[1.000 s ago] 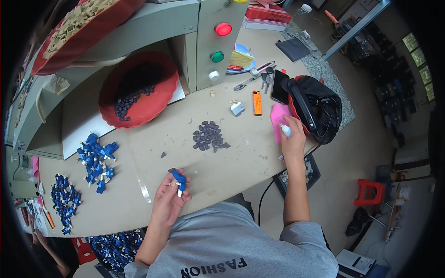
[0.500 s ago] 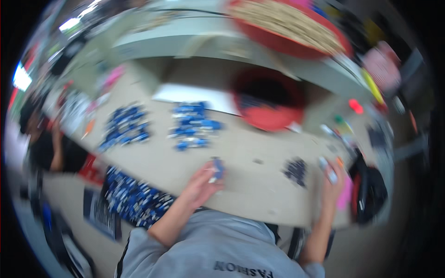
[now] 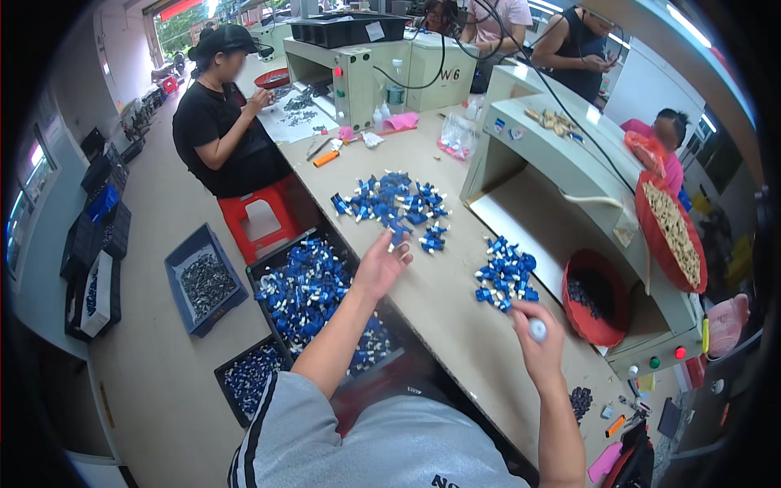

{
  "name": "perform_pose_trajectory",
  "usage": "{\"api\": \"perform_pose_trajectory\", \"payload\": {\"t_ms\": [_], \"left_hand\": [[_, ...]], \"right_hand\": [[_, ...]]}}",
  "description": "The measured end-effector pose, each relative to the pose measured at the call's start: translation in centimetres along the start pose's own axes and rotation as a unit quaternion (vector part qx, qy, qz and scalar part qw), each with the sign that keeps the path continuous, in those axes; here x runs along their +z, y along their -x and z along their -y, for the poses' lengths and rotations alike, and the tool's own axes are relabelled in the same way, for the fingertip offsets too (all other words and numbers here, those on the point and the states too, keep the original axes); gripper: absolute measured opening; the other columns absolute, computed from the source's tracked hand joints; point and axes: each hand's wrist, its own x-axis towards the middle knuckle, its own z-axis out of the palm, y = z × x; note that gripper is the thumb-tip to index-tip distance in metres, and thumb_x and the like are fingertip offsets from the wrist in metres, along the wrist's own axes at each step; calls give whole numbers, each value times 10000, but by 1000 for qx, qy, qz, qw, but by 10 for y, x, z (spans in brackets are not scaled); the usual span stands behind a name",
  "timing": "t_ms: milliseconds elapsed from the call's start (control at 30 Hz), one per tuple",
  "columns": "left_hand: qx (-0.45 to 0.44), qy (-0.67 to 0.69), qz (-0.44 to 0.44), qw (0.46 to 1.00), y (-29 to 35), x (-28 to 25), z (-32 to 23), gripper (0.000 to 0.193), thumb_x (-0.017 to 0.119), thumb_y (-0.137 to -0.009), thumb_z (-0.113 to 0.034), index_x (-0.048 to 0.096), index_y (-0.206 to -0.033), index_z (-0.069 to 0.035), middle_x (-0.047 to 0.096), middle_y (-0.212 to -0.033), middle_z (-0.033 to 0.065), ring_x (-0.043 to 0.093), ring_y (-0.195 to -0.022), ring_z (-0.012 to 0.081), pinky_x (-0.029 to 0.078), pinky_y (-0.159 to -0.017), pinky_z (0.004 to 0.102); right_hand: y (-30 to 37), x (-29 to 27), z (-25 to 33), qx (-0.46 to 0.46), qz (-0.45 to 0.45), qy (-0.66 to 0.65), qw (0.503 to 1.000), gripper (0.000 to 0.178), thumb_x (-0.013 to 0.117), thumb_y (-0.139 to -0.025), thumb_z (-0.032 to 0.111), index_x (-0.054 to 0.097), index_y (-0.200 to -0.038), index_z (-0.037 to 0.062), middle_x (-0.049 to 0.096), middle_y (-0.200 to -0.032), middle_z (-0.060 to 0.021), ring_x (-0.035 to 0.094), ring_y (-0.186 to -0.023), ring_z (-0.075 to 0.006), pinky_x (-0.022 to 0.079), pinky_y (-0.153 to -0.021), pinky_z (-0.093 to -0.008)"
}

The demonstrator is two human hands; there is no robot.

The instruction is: The person assembles toy figurines by applying glue from a bottle onto the figurine bodies and attaching small components by hand.

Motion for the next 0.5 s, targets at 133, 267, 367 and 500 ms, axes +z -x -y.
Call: {"api": "perform_pose_trajectory", "payload": {"t_ms": [133, 267, 367, 500], "left_hand": [[46, 52, -4, 998, -32, -12, -22, 304, 514, -1021, -266, 556, -1273, -102, 641, -1074, 45, 605, -894, 146, 514, -842, 332], [-17, 20, -47, 999, -38, -16, -6, 295, 526, -1009, -248, 552, -1260, -96, 633, -1072, 52, 596, -892, 141, 504, -815, 347], [-8, -11, -67, 998, -43, -14, -12, 283, 535, -1000, -243, 557, -1236, -87, 627, -1052, 57, 585, -862, 158, 495, -799, 360], [-42, 1, -120, 992, -43, -17, -20, 265, 515, -1003, -222, 532, -1225, -77, 615, -1017, 74, 570, -818, 190, 476, -775, 375]], "right_hand": [[-111, 79, 22, -20, 89, -8, 996, 160, 675, -920, 127, 692, -1043, 25, 704, -920, -80, 635, -830, -132, 495, -775, -265], [-233, 168, -17, -36, 120, -21, 992, 223, 687, -908, 207, 697, -1058, 42, 714, -871, -112, 657, -774, -148, 515, -740, -291], [-321, 242, -50, -48, 110, -1, 993, 236, 704, -903, 206, 693, -1051, 24, 727, -894, -66, 662, -794, -136, 512, -734, -288], [-391, 348, -79, -76, 145, 19, 986, 301, 709, -865, 224, 680, -1120, 67, 694, -1001, -195, 669, -912, -353, 521, -822, -404]]}}
